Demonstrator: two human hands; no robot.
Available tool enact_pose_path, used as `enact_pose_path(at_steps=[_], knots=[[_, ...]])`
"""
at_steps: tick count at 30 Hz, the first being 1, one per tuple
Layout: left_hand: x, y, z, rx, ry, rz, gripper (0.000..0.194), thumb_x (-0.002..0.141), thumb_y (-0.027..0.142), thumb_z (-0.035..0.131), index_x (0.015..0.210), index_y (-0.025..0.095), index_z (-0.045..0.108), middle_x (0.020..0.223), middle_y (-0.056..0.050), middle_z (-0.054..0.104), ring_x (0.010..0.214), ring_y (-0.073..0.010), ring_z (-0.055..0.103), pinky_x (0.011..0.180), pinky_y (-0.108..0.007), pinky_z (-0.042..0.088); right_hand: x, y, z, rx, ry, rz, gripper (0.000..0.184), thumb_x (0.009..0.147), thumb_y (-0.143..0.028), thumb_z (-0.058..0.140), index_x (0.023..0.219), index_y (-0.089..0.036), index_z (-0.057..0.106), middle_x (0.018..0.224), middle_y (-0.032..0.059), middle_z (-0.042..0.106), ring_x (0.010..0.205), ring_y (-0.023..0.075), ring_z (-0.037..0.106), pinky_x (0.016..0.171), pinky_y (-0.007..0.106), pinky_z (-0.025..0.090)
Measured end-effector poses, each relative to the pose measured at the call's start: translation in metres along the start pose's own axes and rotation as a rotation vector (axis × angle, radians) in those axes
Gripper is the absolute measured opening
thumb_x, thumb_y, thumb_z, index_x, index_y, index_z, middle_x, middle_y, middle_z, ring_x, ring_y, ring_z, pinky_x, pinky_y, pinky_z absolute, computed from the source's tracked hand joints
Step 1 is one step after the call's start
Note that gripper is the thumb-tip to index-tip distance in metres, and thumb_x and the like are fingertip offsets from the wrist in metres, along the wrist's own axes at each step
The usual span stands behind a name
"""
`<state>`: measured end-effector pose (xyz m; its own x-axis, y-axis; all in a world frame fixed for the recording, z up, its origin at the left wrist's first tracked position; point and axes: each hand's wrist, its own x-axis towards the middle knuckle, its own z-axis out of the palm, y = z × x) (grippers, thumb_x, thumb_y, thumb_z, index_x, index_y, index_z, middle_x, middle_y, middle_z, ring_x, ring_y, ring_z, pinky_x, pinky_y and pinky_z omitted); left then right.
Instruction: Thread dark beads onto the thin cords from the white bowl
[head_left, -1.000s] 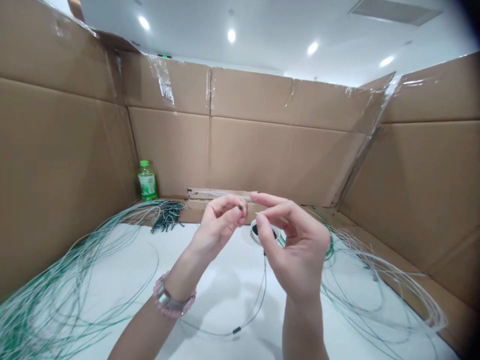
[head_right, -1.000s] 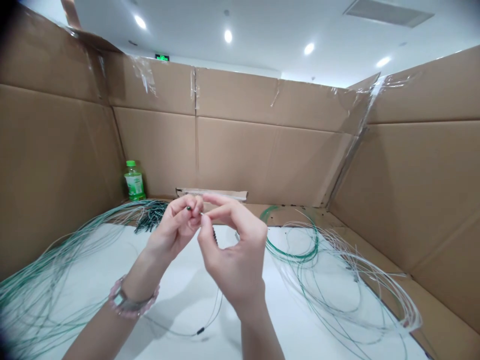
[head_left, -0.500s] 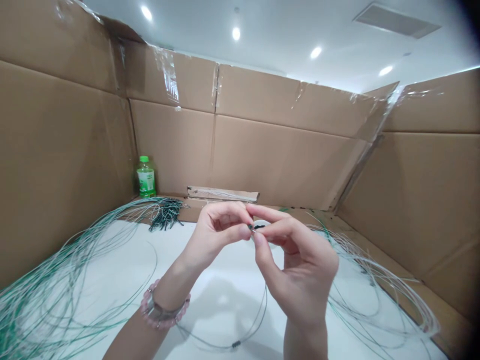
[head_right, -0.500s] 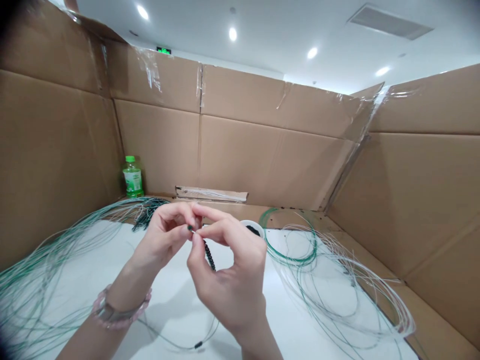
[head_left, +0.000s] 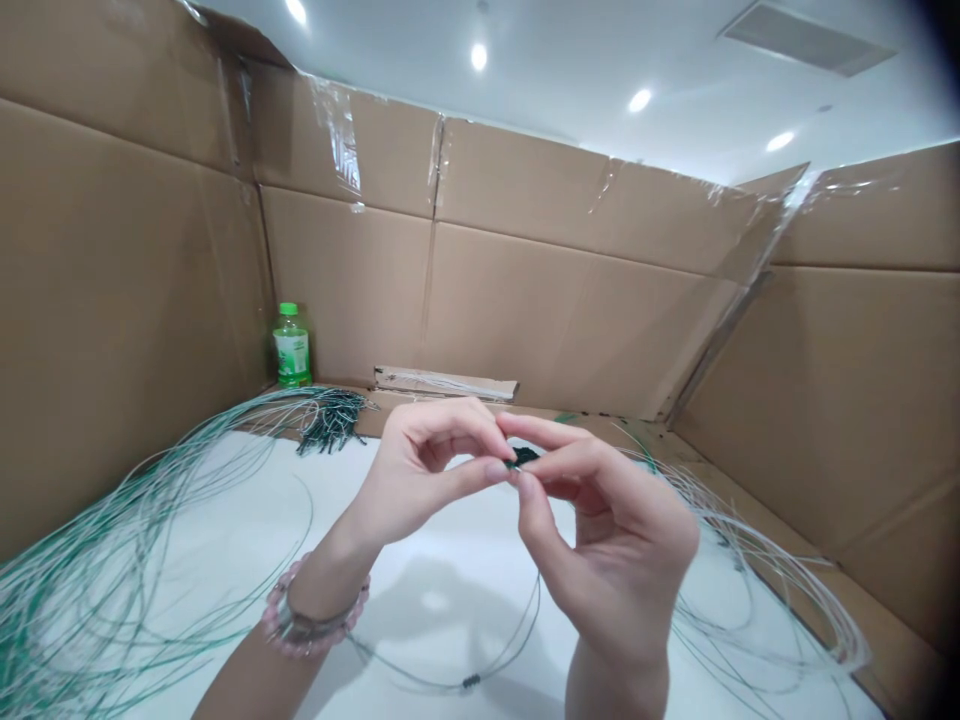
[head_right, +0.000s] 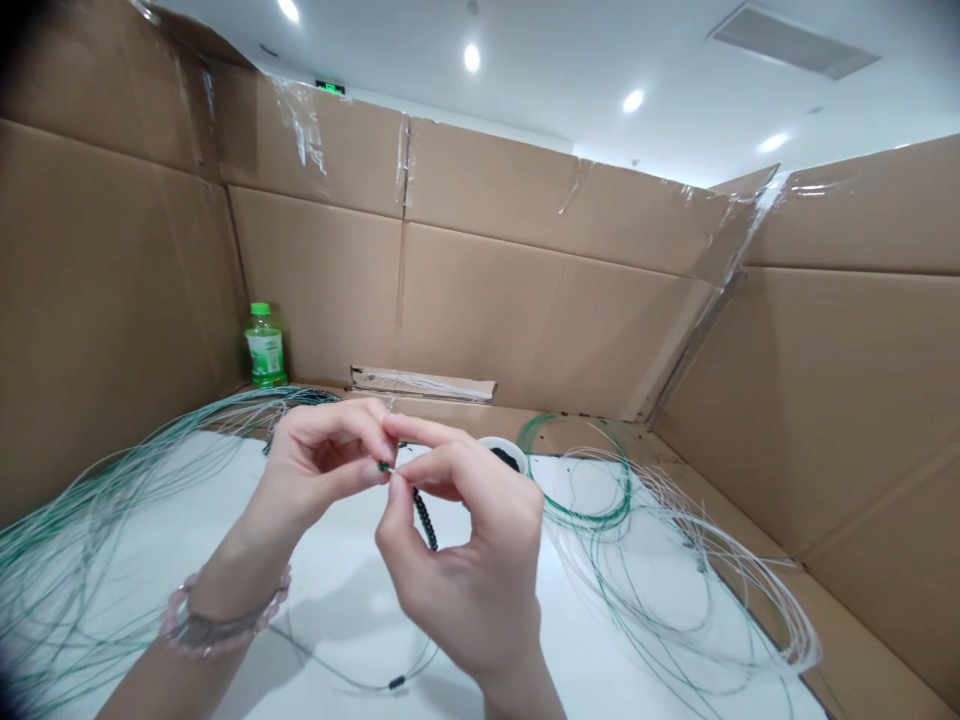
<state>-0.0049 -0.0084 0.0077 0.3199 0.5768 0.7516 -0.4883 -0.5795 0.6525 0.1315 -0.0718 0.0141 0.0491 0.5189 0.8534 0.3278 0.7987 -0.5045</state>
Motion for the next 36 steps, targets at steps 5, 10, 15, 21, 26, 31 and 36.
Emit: enact_pose_path(at_steps=[5,10,15,21,26,31,36], knots=[[-0.005,0.009,-0.003,0.387,-0.014,0.191,0.018,0.076,0.002,0.069,0.083,0.019,0.071,0.074,-0.001,0.066,0.070,-0.0088,0.060,0.065,-0.018,0.051,0.001,0.000,-0.003,-0.082,-0.022,-0.043,0.022,0.070,0.002,0.061,0.073,-0.019,0.060,0.078,-0.0008,0.070,0.085,0.0142,0.070,0.063,0.018,0.060],[-0.009,0.015,-0.004,0.636,-0.037,0.307,0.024,0.075,0.000,0.068,0.089,0.019,0.069,0.079,-0.001,0.066,0.072,-0.0093,0.062,0.066,-0.018,0.051,0.000,0.001,-0.004,-0.087,-0.069,-0.032,0.022,0.072,0.002,0.062,0.077,-0.019,0.061,0.077,-0.0013,0.068,0.085,0.0142,0.070,0.064,0.019,0.061],[-0.008,0.015,-0.005,0.575,-0.026,0.259,0.023,0.076,0.000,0.068,0.088,0.019,0.070,0.079,0.000,0.068,0.072,-0.0085,0.062,0.065,-0.017,0.050,0.001,0.002,-0.004,-0.074,-0.067,-0.031,0.019,0.077,-0.001,0.062,0.080,-0.020,0.063,0.083,-0.0008,0.072,0.085,0.0137,0.070,0.065,0.019,0.060],[-0.006,0.012,-0.004,0.432,0.047,0.192,0.020,0.075,0.002,0.070,0.083,0.020,0.072,0.075,-0.001,0.070,0.069,-0.0107,0.063,0.062,-0.020,0.051,0.004,0.005,-0.009,-0.102,-0.066,-0.021,0.014,0.082,-0.008,0.064,0.081,-0.022,0.066,0.083,-0.0016,0.075,0.076,0.0129,0.071,0.067,0.022,0.058],[-0.007,0.014,-0.004,0.474,0.093,0.161,0.018,0.075,0.002,0.070,0.079,0.020,0.071,0.073,0.000,0.069,0.067,-0.0093,0.062,0.059,-0.017,0.050,0.005,0.007,-0.009,-0.175,-0.079,-0.034,0.012,0.081,-0.011,0.067,0.077,-0.022,0.065,0.071,-0.0070,0.072,0.063,0.0075,0.066,0.058,0.016,0.051],[-0.007,0.015,-0.005,0.495,0.091,0.148,0.011,0.077,0.007,0.069,0.075,0.017,0.068,0.070,-0.002,0.067,0.064,-0.0098,0.061,0.055,-0.018,0.051,0.004,0.009,-0.004,-0.136,-0.043,-0.041,0.014,0.080,-0.009,0.068,0.079,-0.023,0.066,0.071,-0.0078,0.071,0.060,0.0061,0.063,0.057,0.017,0.049],[-0.008,0.016,-0.003,0.539,0.122,0.198,0.016,0.077,0.002,0.067,0.077,0.018,0.066,0.072,0.001,0.066,0.065,-0.0067,0.060,0.057,-0.014,0.049,0.002,0.006,-0.002,-0.127,0.011,-0.034,0.017,0.078,-0.006,0.067,0.083,-0.023,0.067,0.076,-0.0059,0.072,0.065,0.0081,0.066,0.061,0.019,0.054]])
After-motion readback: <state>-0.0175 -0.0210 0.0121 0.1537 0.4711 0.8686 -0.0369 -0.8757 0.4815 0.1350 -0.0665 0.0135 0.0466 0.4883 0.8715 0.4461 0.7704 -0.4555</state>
